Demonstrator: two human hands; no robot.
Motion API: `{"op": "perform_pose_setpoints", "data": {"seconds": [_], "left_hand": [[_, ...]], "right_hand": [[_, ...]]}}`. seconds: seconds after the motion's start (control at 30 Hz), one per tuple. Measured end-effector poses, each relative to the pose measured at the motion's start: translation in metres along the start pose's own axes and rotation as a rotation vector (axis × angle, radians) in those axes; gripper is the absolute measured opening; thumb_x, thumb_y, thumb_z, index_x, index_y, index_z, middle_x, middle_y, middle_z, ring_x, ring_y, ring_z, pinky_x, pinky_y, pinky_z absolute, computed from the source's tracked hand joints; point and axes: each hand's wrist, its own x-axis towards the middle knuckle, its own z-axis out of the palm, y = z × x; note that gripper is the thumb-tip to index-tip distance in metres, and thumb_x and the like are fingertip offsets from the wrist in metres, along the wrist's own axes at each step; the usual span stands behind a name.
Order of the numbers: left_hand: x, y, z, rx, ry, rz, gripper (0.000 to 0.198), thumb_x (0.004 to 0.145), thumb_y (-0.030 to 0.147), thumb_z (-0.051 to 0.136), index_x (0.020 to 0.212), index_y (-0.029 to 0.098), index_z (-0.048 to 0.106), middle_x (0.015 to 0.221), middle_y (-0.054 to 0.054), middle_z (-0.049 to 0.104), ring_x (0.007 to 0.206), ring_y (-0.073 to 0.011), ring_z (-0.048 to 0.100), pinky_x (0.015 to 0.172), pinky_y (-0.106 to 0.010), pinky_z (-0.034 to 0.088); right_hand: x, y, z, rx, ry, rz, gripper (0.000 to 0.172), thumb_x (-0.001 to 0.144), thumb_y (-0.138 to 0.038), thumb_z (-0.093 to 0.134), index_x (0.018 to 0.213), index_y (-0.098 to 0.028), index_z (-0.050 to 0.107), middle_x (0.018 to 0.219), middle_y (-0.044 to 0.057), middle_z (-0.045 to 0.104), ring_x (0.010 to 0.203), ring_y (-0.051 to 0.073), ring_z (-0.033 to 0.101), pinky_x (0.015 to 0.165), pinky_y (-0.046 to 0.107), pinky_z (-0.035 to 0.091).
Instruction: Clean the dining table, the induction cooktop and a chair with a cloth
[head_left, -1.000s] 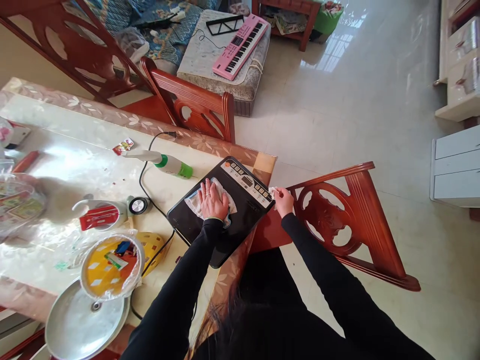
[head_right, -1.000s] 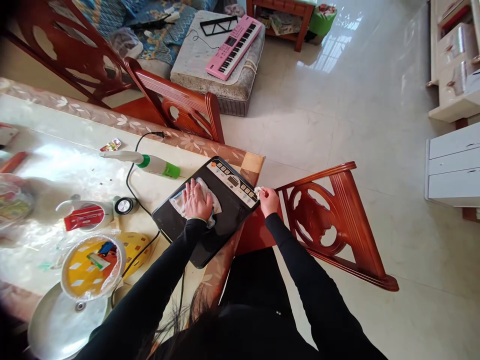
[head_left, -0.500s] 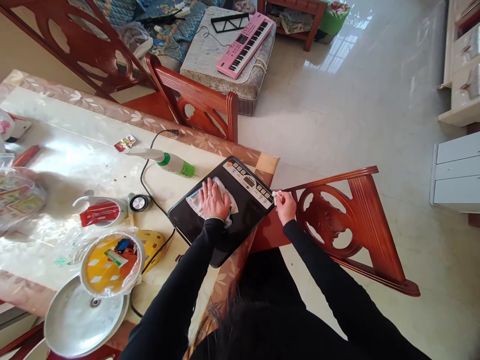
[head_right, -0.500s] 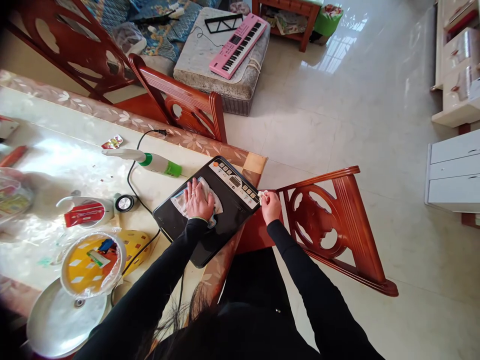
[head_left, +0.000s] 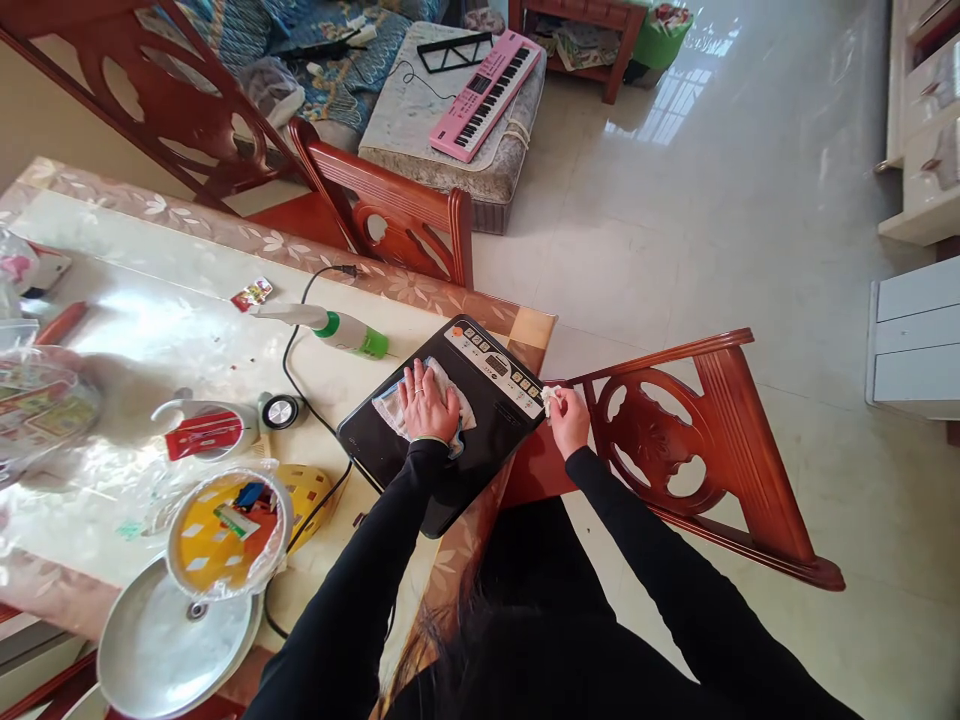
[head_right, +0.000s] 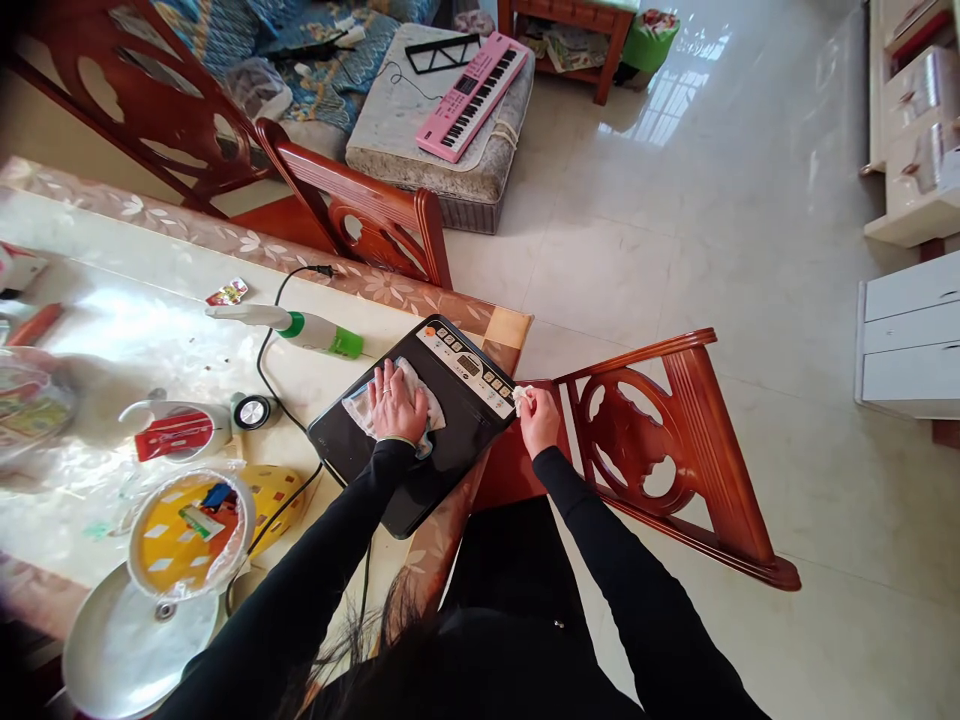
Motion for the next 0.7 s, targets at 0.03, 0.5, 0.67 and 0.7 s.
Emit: {"op": "perform_pose_setpoints", "data": {"seconds": [0.03, 0.5, 0.67, 0.7], "left_hand": [[0.0, 0.0, 0.0001, -0.007, -0.001, 0.0, 0.062, 0.096, 0.033, 0.056, 0.153, 0.012, 0.052, 0.178, -0.017, 0.033, 0.169, -0.0351, 0.019, 0.138, -0.06, 0.014], [-0.0005, 0.0014, -0.0016, -0.006, -0.015, -0.007, 0.063, 0.096, 0.033, 0.056, 0.154, 0.011, 0.051, 0.178, -0.017, 0.031, 0.17, -0.0339, 0.017, 0.139, -0.057, 0.011], [-0.0007, 0.0008, -0.001, -0.008, -0.005, -0.001, 0.061, 0.096, 0.033, 0.055, 0.153, 0.012, 0.052, 0.179, -0.017, 0.031, 0.169, -0.034, 0.018, 0.139, -0.057, 0.012], [-0.0008, 0.0005, -0.0007, -0.008, 0.0, 0.003, 0.061, 0.096, 0.033, 0.055, 0.153, 0.013, 0.052, 0.179, -0.017, 0.031, 0.169, -0.0339, 0.018, 0.139, -0.058, 0.012]], "right_hand": [[0.0, 0.0004, 0.0002, 0.006, 0.002, -0.003, 0.019, 0.1, -0.037, 0.053, 0.098, -0.022, 0.065, 0.099, 0.01, 0.073, 0.085, 0.024, 0.065, 0.085, 0.039, 0.055], [0.0004, -0.0013, 0.0021, 0.021, -0.013, 0.055, 0.019, 0.097, -0.036, 0.053, 0.097, -0.022, 0.065, 0.102, 0.012, 0.074, 0.093, 0.026, 0.067, 0.091, 0.042, 0.055], [-0.0026, -0.0026, 0.0017, 0.036, -0.015, 0.072, 0.021, 0.099, -0.038, 0.051, 0.1, -0.022, 0.066, 0.104, 0.011, 0.074, 0.094, 0.025, 0.066, 0.092, 0.04, 0.055], [0.0005, -0.003, 0.0024, 0.032, -0.022, 0.074, 0.021, 0.099, -0.038, 0.052, 0.099, -0.022, 0.066, 0.103, 0.011, 0.074, 0.094, 0.025, 0.066, 0.092, 0.04, 0.055]]}}
